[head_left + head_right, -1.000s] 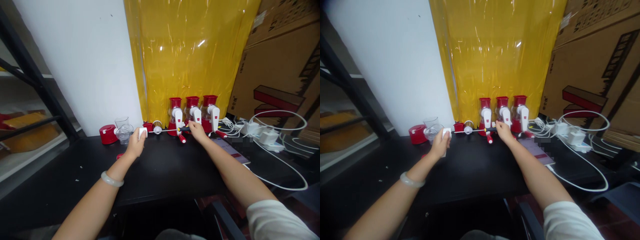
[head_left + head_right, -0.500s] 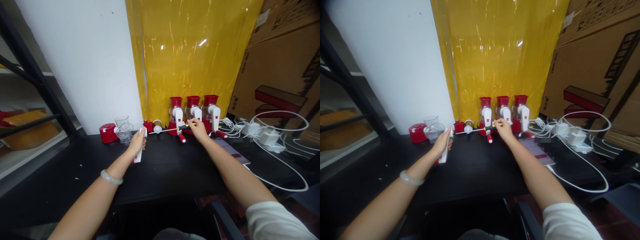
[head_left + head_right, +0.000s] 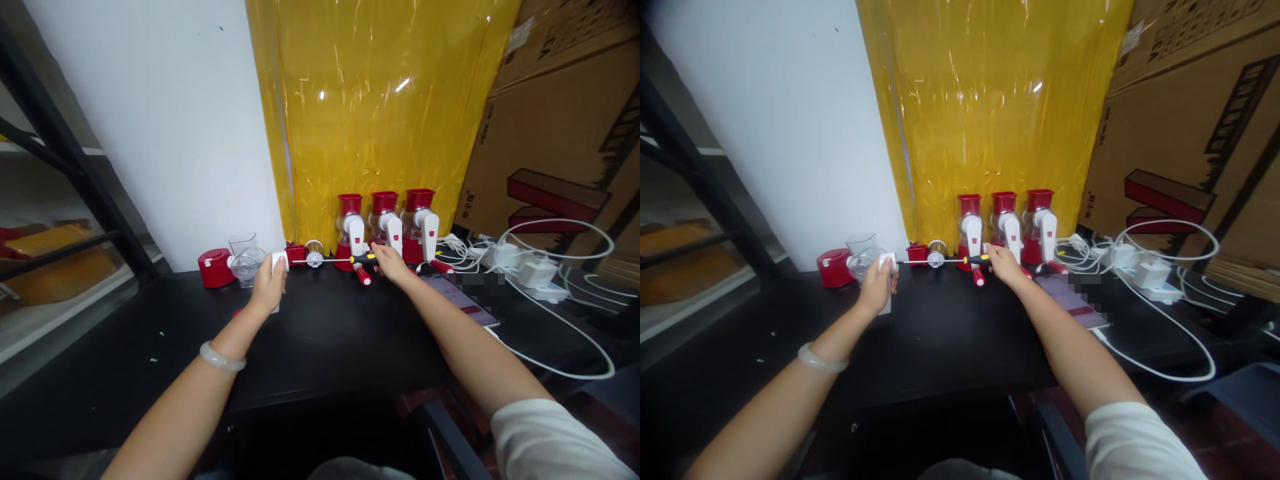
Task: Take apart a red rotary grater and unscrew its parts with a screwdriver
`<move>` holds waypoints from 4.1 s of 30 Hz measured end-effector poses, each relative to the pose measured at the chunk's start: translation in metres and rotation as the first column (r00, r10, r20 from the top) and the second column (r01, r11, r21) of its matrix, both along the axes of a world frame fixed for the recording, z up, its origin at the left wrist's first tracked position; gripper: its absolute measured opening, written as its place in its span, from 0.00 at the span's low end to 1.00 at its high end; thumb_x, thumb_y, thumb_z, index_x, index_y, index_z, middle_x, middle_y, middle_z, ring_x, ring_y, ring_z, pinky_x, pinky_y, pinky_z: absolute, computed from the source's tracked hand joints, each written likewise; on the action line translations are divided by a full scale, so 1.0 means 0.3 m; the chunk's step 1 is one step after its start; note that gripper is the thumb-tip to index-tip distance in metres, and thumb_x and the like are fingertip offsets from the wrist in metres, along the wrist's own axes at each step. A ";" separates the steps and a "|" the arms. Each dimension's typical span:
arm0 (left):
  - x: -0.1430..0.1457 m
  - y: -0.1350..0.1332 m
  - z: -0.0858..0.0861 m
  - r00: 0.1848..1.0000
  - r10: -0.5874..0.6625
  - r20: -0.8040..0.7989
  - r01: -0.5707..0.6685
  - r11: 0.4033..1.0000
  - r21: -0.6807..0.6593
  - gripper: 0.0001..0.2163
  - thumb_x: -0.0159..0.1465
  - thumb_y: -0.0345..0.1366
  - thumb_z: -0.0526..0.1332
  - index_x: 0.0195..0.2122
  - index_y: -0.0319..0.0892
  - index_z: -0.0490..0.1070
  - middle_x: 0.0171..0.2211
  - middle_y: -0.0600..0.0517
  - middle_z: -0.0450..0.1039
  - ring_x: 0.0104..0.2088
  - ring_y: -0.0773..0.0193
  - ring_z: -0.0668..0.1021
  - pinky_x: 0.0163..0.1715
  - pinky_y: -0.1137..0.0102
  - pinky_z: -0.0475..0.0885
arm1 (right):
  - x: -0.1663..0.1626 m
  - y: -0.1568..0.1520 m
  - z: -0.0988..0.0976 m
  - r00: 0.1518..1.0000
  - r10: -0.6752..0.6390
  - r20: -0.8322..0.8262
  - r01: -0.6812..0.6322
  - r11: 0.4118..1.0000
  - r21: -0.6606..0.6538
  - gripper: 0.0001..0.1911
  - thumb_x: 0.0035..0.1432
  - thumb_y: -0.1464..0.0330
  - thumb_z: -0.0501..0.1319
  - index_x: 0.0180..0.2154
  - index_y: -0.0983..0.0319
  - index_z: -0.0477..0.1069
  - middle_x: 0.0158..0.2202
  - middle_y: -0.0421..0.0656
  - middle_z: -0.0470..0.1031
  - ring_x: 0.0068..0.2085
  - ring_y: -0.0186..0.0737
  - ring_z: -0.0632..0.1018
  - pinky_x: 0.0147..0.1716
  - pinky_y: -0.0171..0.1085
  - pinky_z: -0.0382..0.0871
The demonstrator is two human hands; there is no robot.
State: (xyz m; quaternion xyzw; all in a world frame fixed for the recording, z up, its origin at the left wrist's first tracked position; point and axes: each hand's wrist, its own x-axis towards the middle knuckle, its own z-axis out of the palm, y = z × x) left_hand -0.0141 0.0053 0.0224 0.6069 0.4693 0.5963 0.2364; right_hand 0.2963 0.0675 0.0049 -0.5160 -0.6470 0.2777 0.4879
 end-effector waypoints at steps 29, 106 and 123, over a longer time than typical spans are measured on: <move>-0.003 0.040 -0.009 0.993 -0.059 0.102 0.078 0.978 -0.192 0.21 0.64 0.60 0.52 0.31 0.46 0.60 0.15 0.61 0.58 0.13 0.69 0.63 0.12 0.74 0.63 | -0.015 0.009 0.016 0.872 0.193 -0.450 -0.212 0.977 0.009 0.24 0.54 0.45 0.63 0.34 0.60 0.69 0.23 0.39 0.72 0.21 0.33 0.72 0.20 0.34 0.67; -0.007 0.049 -0.021 0.996 -0.055 0.069 0.072 0.958 -0.277 0.21 0.63 0.60 0.52 0.31 0.46 0.60 0.14 0.62 0.58 0.12 0.68 0.63 0.12 0.74 0.64 | -0.014 0.012 0.010 0.916 0.097 -0.389 -0.049 0.990 0.132 0.18 0.53 0.50 0.61 0.32 0.57 0.68 0.26 0.37 0.71 0.20 0.33 0.68 0.21 0.36 0.64; -0.006 0.048 -0.025 0.996 -0.066 0.067 0.082 0.957 -0.278 0.22 0.63 0.61 0.53 0.31 0.46 0.60 0.14 0.61 0.59 0.12 0.68 0.63 0.13 0.74 0.64 | -0.012 0.023 0.012 0.842 0.091 -0.531 -0.072 0.996 0.055 0.11 0.51 0.59 0.62 0.36 0.56 0.67 0.31 0.38 0.71 0.26 0.36 0.72 0.21 0.36 0.68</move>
